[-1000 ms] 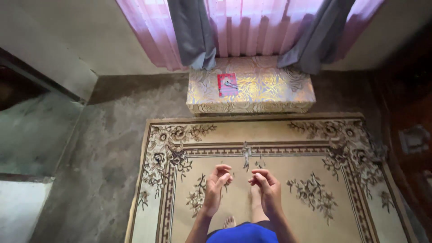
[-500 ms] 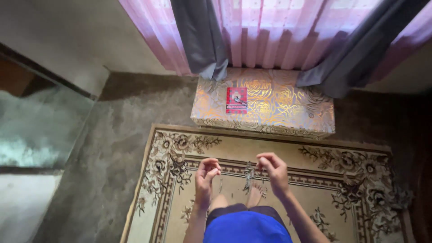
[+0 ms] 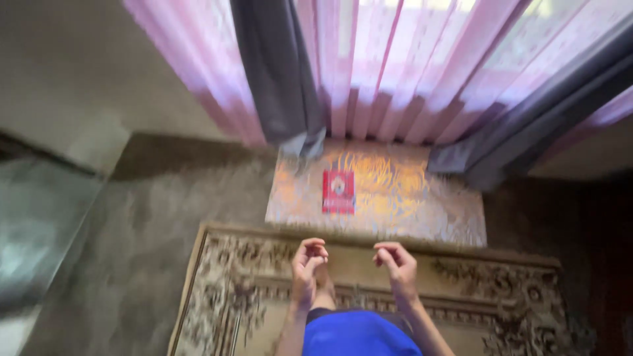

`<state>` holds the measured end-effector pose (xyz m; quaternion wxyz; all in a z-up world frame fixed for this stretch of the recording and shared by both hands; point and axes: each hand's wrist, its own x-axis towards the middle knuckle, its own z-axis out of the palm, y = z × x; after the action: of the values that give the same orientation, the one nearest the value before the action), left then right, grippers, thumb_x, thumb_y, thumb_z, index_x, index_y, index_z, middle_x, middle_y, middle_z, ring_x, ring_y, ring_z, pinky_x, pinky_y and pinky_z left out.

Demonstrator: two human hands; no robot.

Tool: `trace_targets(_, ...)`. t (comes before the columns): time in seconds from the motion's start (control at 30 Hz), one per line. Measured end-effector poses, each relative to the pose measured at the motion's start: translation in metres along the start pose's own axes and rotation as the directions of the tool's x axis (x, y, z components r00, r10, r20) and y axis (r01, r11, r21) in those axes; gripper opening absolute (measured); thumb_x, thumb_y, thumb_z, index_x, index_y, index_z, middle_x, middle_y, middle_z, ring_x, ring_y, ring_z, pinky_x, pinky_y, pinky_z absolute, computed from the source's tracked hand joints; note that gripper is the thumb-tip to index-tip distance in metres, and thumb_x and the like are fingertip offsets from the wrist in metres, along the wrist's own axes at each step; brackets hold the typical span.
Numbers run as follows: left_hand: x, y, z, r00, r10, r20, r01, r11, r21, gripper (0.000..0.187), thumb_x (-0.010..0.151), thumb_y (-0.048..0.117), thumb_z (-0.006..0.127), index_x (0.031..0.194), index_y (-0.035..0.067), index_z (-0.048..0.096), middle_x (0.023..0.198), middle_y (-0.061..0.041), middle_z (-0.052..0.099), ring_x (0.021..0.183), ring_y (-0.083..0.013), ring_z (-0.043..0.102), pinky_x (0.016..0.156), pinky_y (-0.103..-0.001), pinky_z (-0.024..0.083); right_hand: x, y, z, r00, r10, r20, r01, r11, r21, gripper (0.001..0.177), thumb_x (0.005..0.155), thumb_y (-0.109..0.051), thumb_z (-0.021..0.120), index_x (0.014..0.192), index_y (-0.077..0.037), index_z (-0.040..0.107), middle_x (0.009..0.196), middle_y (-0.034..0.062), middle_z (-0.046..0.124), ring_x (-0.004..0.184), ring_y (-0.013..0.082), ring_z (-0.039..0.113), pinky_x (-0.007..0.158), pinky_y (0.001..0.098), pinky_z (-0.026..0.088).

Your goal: The recorder handles various household items, placing a small container in a drawer and finding a pair of glasses.

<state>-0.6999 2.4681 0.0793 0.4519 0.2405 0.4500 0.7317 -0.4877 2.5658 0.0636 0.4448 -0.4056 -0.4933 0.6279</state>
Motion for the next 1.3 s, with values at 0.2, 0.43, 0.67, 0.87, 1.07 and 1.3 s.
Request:
trace_targets(0.2, 0.109, 0.026, 0.000, 0.986, -0.041, 0.162, 0.036, 0.999, 0.034, 0.029, 0.086, 0.000, 0.060, 0.114, 0.002, 0.064, 0.092, -0.004, 0.065, 0.088, -0.0124, 0.060, 0.084, -0.027, 0.049, 0.077, -0.009, 0.049, 0.998, -0.061, -0.030, 0.061, 0.998, -0.024, 0.017, 0.099, -0.008, 0.063, 0.108, 0.003, 0.072, 0.084, 0.0073, 0.070, 0.078, 0.0126, 0.065, 0.074, 0.0280, 0.053)
trace_targets(0.43, 0.184, 0.043, -0.013, 0.971, -0.111, 0.210, 0.104, 0.994, 0.044, 0.023, 0.092, 0.004, 0.060, 0.115, 0.001, 0.065, 0.092, -0.004, 0.065, 0.086, -0.0114, 0.060, 0.083, -0.027, 0.050, 0.125, -0.017, 0.081, 0.990, -0.023, -0.141, 0.021, 1.000, -0.015, 0.017, 0.100, -0.009, 0.062, 0.110, 0.002, 0.071, 0.085, 0.0068, 0.071, 0.080, 0.0123, 0.066, 0.076, 0.0274, 0.054)
trace_targets(0.67, 0.212, 0.031, -0.021, 0.989, -0.115, 0.089, 0.112, 0.993, 0.033, 0.019, 0.097, 0.005, 0.063, 0.116, 0.002, 0.064, 0.090, -0.001, 0.060, 0.084, -0.0094, 0.056, 0.079, -0.025, 0.047, 0.170, -0.008, 0.080, 0.996, 0.052, -0.078, -0.055, 0.998, -0.042, 0.018, 0.099, -0.009, 0.064, 0.111, 0.002, 0.071, 0.087, 0.0053, 0.071, 0.081, 0.0115, 0.066, 0.077, 0.0268, 0.054)
trace_targets(0.87, 0.205, 0.015, -0.019, 0.978, -0.209, -0.007, 0.209, 0.976, 0.067, 0.022, 0.096, 0.004, 0.066, 0.117, 0.002, 0.063, 0.091, 0.001, 0.058, 0.084, -0.0076, 0.054, 0.077, -0.023, 0.045, 0.190, 0.011, 0.060, 0.987, 0.133, -0.093, -0.141, 0.985, -0.096, 0.017, 0.099, -0.010, 0.065, 0.111, 0.001, 0.073, 0.089, 0.0047, 0.072, 0.083, 0.0107, 0.066, 0.080, 0.0258, 0.054)
trace_targets(1.07, 0.198, -0.037, -0.022, 0.953, -0.279, -0.117, 0.290, 0.953, 0.090, 0.024, 0.095, 0.005, 0.068, 0.118, 0.002, 0.063, 0.093, 0.001, 0.058, 0.085, -0.0073, 0.054, 0.078, -0.023, 0.045, 0.218, 0.053, 0.027, 0.964, 0.249, -0.095, -0.261, 0.956, -0.137, 0.017, 0.099, -0.010, 0.066, 0.112, 0.000, 0.073, 0.089, 0.0042, 0.072, 0.082, 0.0101, 0.066, 0.078, 0.0252, 0.053)
trace_targets(1.3, 0.229, -0.127, -0.027, 0.912, -0.380, -0.153, 0.395, 0.914, 0.088, 0.028, 0.095, 0.005, 0.070, 0.122, 0.003, 0.062, 0.096, 0.000, 0.062, 0.089, -0.0079, 0.059, 0.083, -0.024, 0.049, 0.260, 0.198, 0.003, 0.917, 0.398, -0.038, -0.390, 0.867, -0.309, 0.017, 0.098, -0.012, 0.067, 0.110, -0.003, 0.076, 0.085, 0.0001, 0.072, 0.078, 0.0067, 0.064, 0.072, 0.0240, 0.053)
